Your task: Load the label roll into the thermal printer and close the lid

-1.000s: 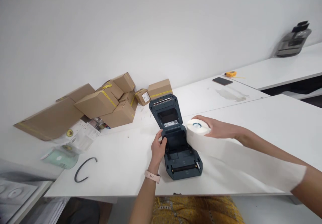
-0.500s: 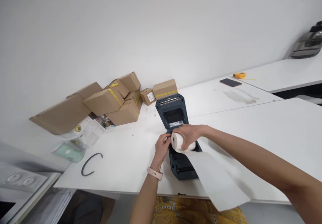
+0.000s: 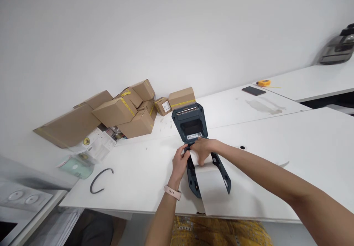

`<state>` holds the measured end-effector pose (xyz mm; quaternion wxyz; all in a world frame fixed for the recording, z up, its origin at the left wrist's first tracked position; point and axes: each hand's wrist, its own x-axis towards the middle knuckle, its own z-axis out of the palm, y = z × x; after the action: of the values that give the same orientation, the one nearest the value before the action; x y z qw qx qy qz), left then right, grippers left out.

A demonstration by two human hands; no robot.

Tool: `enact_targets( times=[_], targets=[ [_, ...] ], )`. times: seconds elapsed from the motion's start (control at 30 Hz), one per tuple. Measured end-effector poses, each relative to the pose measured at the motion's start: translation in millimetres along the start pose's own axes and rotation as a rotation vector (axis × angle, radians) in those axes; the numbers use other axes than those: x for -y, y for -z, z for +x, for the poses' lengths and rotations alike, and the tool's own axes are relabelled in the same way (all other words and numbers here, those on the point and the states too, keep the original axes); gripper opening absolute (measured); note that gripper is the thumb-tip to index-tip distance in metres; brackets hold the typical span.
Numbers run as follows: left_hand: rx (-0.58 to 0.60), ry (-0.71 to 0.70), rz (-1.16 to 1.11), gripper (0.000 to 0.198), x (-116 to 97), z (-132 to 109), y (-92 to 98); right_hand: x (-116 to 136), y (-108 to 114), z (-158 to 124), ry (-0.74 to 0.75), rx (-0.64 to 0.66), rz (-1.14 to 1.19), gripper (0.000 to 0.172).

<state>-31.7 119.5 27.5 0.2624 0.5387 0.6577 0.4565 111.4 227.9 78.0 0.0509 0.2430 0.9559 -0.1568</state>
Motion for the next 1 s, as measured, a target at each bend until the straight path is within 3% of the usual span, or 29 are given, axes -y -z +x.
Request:
enact_targets(
  times=[0.27, 0.67, 0.8, 0.9, 1.0],
  targets=[
    [-0.025, -0.031, 0.018, 0.030, 1.7, -2.0, -5.4, 0.2, -5.3, 7.0, -0.023, 0.110, -0.070, 0.066],
    [-0.063, -0.027, -0.010, 0.034, 6.7, -5.2, -17.3, -10.0, -10.3, 5.2, -0.028, 0.066, 0.004, 0.088],
    [-0.044, -0.001, -0.030, 0.038, 3.7, -9.6, -15.9, -3.7, -11.1, -8.6, -0.053, 0.009, 0.024, 0.092],
    [-0.085, 0.054, -0.066, 0.049, 2.5, -28.9, -12.7, 1.9, -14.6, -35.8, -0.047, -0.092, 0.062, 0.075],
    [-0.176, 0.077, -0.136, 0.055, 1.2, -58.8, -9.2, 6.0, -17.2, -69.5, 0.025, -0.360, 0.277, 0.045]
  ],
)
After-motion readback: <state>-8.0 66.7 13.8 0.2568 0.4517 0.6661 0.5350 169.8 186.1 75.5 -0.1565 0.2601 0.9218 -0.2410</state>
